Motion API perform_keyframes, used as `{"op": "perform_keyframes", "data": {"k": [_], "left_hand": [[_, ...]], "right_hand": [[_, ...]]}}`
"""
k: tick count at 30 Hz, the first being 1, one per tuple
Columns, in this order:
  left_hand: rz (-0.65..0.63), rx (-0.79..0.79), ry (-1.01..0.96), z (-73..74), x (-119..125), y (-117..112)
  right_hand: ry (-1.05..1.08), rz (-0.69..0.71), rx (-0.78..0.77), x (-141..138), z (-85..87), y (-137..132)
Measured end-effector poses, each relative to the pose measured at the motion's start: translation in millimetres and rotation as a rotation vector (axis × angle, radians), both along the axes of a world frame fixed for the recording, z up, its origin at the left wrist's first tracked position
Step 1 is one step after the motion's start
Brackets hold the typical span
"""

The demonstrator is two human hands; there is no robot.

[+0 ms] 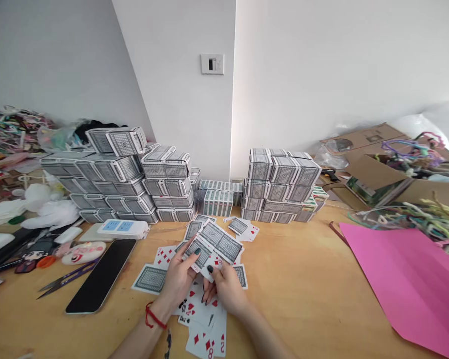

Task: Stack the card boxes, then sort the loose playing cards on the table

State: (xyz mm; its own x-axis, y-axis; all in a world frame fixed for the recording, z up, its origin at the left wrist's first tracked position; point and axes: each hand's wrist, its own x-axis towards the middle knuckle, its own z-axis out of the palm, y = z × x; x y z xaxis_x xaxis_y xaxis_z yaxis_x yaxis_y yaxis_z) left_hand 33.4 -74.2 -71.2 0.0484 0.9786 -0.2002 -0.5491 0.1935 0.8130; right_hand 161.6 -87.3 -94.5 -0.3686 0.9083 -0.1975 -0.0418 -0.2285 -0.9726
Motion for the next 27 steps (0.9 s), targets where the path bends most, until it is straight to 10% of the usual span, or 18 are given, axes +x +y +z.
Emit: {"op": "perform_keyframes", "data": {"k": [27], "left_hand": [[0.007, 0.009, 0.044, 0.5, 1.3, -0.5]], "right_hand": [[-0.012, -0.068, -0.044, 2.4, -0.8, 4.5]]}}
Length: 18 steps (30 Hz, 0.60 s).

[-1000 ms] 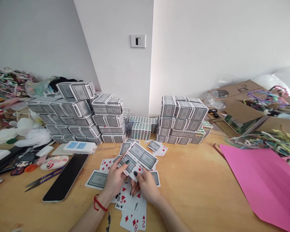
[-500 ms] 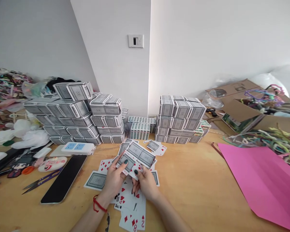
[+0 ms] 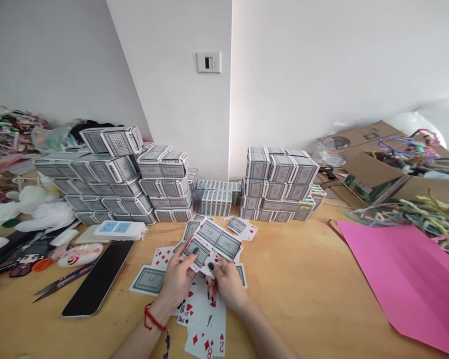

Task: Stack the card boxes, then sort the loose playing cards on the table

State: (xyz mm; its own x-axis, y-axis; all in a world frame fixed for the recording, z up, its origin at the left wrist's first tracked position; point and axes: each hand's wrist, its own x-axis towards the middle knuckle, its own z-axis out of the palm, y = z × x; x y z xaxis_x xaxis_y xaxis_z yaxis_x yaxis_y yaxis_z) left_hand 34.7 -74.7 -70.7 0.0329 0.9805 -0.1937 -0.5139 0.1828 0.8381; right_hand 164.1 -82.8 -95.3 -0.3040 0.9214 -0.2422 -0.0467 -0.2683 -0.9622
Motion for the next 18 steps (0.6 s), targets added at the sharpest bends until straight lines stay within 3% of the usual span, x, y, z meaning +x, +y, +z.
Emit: {"op": "perform_keyframes", "data": {"k": [8, 18], "left_hand": [[-0.019, -0.004, -0.042, -2.6, 2.9, -2.8], [0.084, 0.037, 0.279, 1.4, 3.0, -3.4]], "right_hand": [[-0.011, -0.029, 0.024, -0.9, 3.8, -1.8], [-0.007, 0.028, 0.038, -0.9, -1.8, -3.2]]}}
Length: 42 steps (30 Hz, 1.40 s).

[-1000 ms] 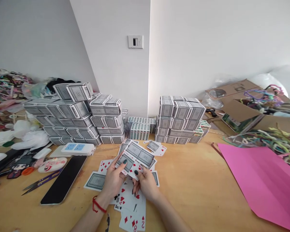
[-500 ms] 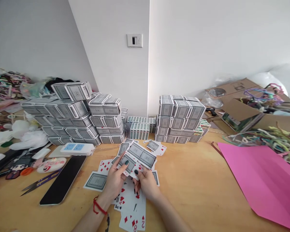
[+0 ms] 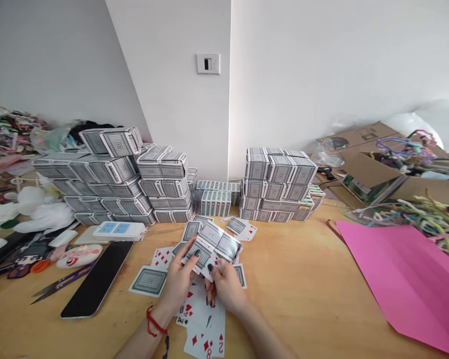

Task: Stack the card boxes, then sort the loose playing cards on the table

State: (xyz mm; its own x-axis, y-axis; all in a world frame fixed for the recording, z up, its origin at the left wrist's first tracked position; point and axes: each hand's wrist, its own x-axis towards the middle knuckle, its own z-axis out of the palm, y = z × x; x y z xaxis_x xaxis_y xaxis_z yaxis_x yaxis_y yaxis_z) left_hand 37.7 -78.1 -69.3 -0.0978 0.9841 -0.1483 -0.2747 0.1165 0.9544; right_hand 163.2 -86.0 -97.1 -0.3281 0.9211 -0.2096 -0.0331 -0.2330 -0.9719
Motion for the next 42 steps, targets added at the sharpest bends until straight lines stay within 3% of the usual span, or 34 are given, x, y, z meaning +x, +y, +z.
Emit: {"op": "perform_keyframes", "data": {"k": [19, 29, 42], "left_hand": [[0.027, 0.02, -0.077, -2.6, -2, 1], [0.044, 0.065, -0.042, -5.7, 1, 2], [0.054, 0.099, 0.051, -5.7, 3, 2]], "right_hand": [[-0.009, -0.051, -0.062, 1, 1.5, 4], [0.036, -0.074, -0.055, 4, -12.3, 5], [0.019, -0.097, 0.008, 2, 0.4, 2]]}}
